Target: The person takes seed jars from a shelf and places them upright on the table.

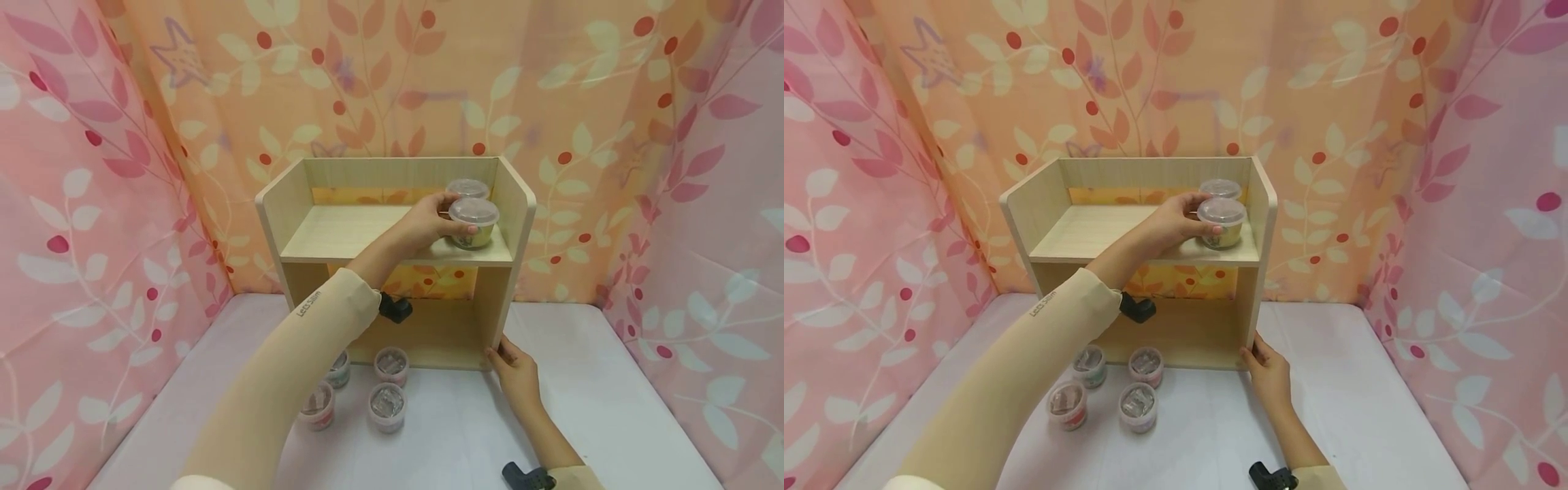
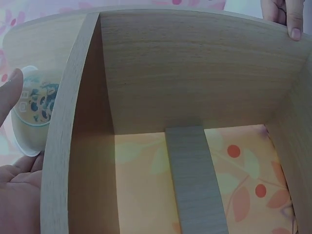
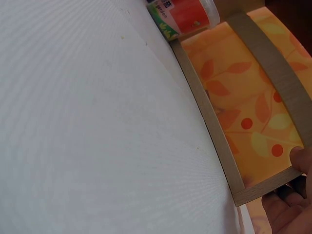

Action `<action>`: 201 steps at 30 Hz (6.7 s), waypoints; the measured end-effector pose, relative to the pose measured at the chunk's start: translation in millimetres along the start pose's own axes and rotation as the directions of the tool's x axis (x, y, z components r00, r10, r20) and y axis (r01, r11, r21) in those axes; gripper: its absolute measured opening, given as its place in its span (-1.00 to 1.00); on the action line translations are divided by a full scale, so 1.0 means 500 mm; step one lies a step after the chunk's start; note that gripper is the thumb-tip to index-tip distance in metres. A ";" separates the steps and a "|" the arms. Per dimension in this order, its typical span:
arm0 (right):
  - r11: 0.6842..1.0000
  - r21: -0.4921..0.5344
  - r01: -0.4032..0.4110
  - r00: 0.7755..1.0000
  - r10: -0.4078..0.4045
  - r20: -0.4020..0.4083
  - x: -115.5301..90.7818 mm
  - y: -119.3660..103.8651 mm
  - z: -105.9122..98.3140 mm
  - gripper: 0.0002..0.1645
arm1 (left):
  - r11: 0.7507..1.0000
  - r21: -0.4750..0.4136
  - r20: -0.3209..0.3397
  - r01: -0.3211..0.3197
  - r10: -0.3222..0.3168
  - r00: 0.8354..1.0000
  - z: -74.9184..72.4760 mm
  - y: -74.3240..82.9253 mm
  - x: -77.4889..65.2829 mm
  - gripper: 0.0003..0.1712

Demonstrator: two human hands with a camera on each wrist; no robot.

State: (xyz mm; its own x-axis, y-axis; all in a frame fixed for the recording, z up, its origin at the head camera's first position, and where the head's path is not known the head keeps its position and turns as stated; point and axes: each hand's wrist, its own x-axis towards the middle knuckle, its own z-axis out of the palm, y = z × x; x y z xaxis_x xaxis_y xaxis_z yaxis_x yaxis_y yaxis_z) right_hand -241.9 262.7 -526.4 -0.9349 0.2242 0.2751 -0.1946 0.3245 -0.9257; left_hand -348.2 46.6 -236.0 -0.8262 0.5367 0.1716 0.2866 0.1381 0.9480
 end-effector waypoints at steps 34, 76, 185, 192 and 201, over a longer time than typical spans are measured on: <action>0.999 0.017 0.039 0.999 -0.040 0.009 0.004 0.006 -0.001 -0.36 | 0.988 -0.088 0.050 -0.123 0.128 0.990 0.019 0.055 -0.253 -0.11; 0.999 0.009 0.032 0.998 -0.033 0.047 -0.002 0.007 -0.006 -0.25 | 0.967 -0.202 0.008 0.157 -0.158 0.987 0.152 -0.290 -0.283 -0.02; 0.999 -0.017 0.030 1.000 -0.030 -0.005 -0.001 0.001 -0.006 -0.38 | 0.995 0.068 0.033 -0.072 0.070 0.997 0.015 0.110 -0.234 -0.22; 0.999 -0.014 0.030 1.000 -0.030 0.009 0.000 0.008 -0.009 -0.35 | 0.985 0.159 -0.004 -0.060 0.061 0.998 -0.028 0.145 -0.149 -0.18; 0.999 -0.013 0.053 0.999 -0.053 0.009 -0.002 0.002 -0.005 -0.35 | 0.981 0.193 -0.066 0.016 -0.003 0.998 -0.049 0.125 -0.045 -0.06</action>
State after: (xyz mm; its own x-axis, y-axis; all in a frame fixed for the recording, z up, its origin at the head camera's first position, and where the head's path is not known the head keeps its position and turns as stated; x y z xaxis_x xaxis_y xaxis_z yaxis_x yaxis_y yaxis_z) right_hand -240.4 265.1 -527.2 -0.9260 0.1982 0.3212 -0.2400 0.3476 -0.9064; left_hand -323.4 22.8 -174.1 -0.8571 0.4804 0.1861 0.3620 0.3045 0.8811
